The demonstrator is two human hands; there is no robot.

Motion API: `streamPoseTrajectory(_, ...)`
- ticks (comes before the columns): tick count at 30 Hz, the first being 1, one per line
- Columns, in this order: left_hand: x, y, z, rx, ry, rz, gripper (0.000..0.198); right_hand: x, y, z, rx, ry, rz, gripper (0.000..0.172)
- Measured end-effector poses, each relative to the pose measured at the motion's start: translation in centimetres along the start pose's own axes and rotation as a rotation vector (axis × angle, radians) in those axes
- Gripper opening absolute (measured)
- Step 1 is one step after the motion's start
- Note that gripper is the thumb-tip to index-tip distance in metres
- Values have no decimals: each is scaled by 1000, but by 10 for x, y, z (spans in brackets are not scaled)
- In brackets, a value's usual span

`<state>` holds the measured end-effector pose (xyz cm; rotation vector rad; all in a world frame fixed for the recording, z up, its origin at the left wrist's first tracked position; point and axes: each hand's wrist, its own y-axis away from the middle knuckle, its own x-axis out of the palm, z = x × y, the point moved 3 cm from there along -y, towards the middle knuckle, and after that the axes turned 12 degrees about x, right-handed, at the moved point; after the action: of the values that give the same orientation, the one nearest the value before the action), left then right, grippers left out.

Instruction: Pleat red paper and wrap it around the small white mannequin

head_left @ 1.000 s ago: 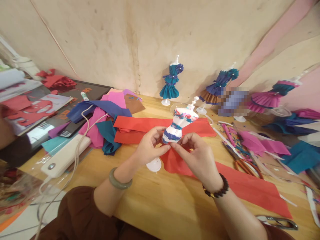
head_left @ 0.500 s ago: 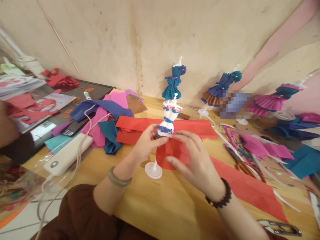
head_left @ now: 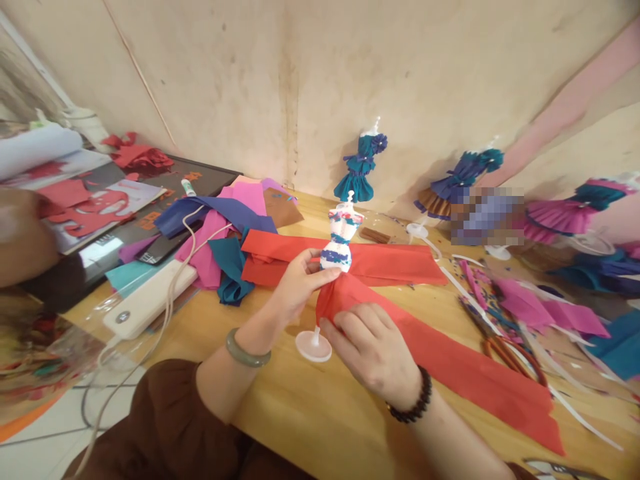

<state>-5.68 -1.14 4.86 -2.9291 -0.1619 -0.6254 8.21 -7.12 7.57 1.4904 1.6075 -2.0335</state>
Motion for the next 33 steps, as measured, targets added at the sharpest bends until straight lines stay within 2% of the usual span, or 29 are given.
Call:
streamPoseTrajectory(5, -4, -3, 3, 17, -10, 46, 42, 2, -2, 1, -20, -64, 44, 16)
streamPoseTrajectory(8, -5, -5, 4, 40, -12, 103, 44, -4, -3, -5, 57, -227, 61, 15)
streamPoseTrajectory(10, -4, -5, 2, 56, -12, 138, 41, -9, -3, -17, 210, -327, 6, 19)
streamPoseTrajectory(13, -1, -4, -1, 53, 3, 179, 39, -12, 1, -42, 518, -404, -73, 17)
streamPoseTrajectory(16, -1, -2, -1, 56, -16, 219, 40, -4, 5, -60, 780, -512, 21, 25)
streamPoseTrajectory(18, -2, -1, -1, 84, -69, 258, 43, 2, 6, -65, 872, -632, 139, 32)
streamPoseTrajectory(21, -2, 0, -1, 113, -114, 313, 47, 5, 6, -64, 914, -762, 254, 30)
streamPoseTrajectory(24, -1, 0, -3, 125, -113, 314, 47, 3, 5, -62, 927, -760, 276, 26)
streamPoseTrajectory(29, 4, 1, -8, 152, -108, 304, 47, -3, 3, -58, 882, -694, 202, 20)
streamPoseTrajectory(33, 5, 0, -11, 166, -133, 302, 44, -9, 1, -51, 744, -596, 106, 14)
